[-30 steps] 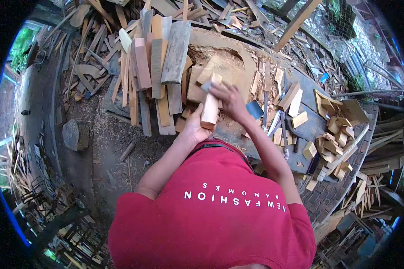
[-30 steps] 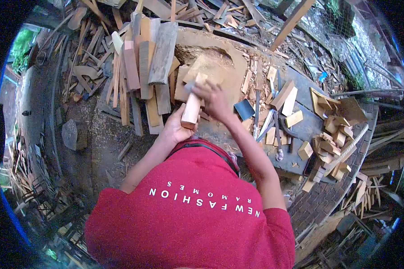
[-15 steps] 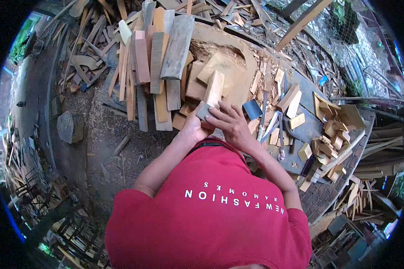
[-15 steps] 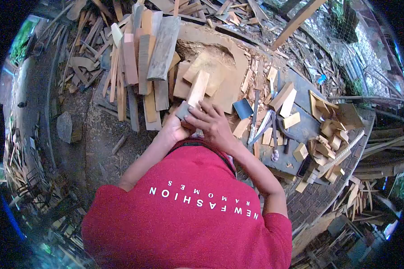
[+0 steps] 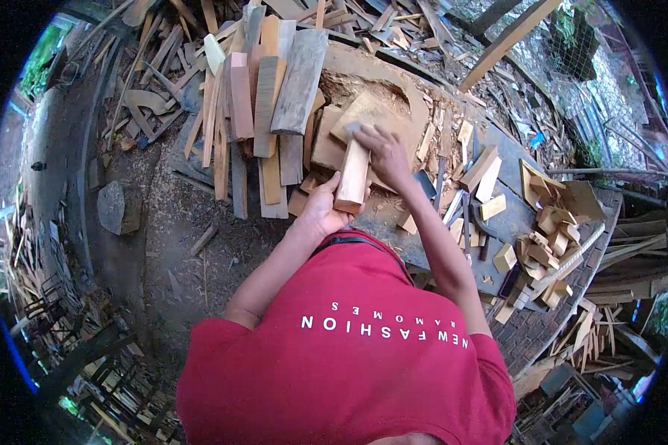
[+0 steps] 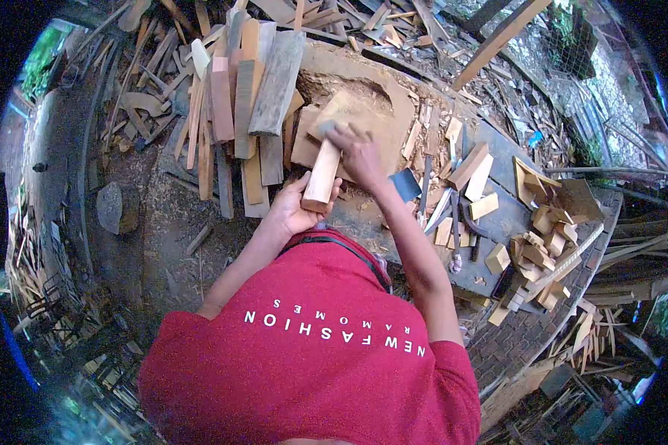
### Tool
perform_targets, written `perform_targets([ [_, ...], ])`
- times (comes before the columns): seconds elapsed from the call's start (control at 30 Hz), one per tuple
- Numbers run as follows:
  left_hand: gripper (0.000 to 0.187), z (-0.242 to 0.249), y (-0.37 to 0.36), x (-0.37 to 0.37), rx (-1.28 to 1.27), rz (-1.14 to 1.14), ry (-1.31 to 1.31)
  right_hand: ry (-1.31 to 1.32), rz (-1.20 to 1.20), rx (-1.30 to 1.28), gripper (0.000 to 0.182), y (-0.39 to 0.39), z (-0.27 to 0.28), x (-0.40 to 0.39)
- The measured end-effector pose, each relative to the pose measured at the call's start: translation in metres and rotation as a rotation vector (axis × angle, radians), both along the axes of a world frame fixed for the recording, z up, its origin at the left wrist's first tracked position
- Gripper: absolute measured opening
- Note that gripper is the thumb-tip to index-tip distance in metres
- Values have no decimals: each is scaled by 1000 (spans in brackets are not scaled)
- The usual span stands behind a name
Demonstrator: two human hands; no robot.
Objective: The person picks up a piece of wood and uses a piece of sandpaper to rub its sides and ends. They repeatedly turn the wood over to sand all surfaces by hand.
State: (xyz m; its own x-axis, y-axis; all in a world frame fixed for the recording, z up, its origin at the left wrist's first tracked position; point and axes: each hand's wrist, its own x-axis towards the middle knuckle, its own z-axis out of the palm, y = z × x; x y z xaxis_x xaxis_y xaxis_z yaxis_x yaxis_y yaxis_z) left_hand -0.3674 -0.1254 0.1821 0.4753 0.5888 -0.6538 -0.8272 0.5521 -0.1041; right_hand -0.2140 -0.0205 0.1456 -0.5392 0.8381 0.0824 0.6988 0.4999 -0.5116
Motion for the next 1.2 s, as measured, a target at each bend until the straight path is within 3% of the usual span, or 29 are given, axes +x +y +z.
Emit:
perform_targets([
  [0.13, 45, 5, 5, 3, -2, -8, 45, 173, 93, -31, 52, -71, 62, 11],
  [0.2, 43, 4, 5, 4, -61, 19, 95, 125, 131, 25, 54, -92, 75, 19],
  [0.27, 38, -14, 0, -1, 97, -28, -85, 130, 116, 47, 54, -91, 72, 19],
  [0.3, 38, -12, 4, 9, -3, 20, 4, 138, 107, 74, 54, -87, 68, 19],
  [0.5, 46, -11, 0, 3, 4, -54, -33, -18, -71, 90, 53, 4, -12, 11],
  [0.63, 49, 1, 6, 4, -60, 32, 0, -19, -77, 13, 51, 18, -3, 4],
  [0.73, 47, 10, 2, 3, 119, -53, 123, 204, 16, -8, 50, -22, 26, 4],
  [0.83, 41, 8, 4, 9, -74, 20, 200, 263, 153, -5, 56, -72, 58, 14],
  [0.9, 42, 1, 0, -1, -45, -51, 178, 260, 185, 35, 54, -95, 80, 13],
  [1.03, 42, -13, -6, -1, 49, -135, 138, 162, 191, 140, 49, -84, 74, 13],
  [1.2, 40, -1, -4, -2, 51, -163, 287, 10, 81, 124, 47, -15, 12, 12],
])
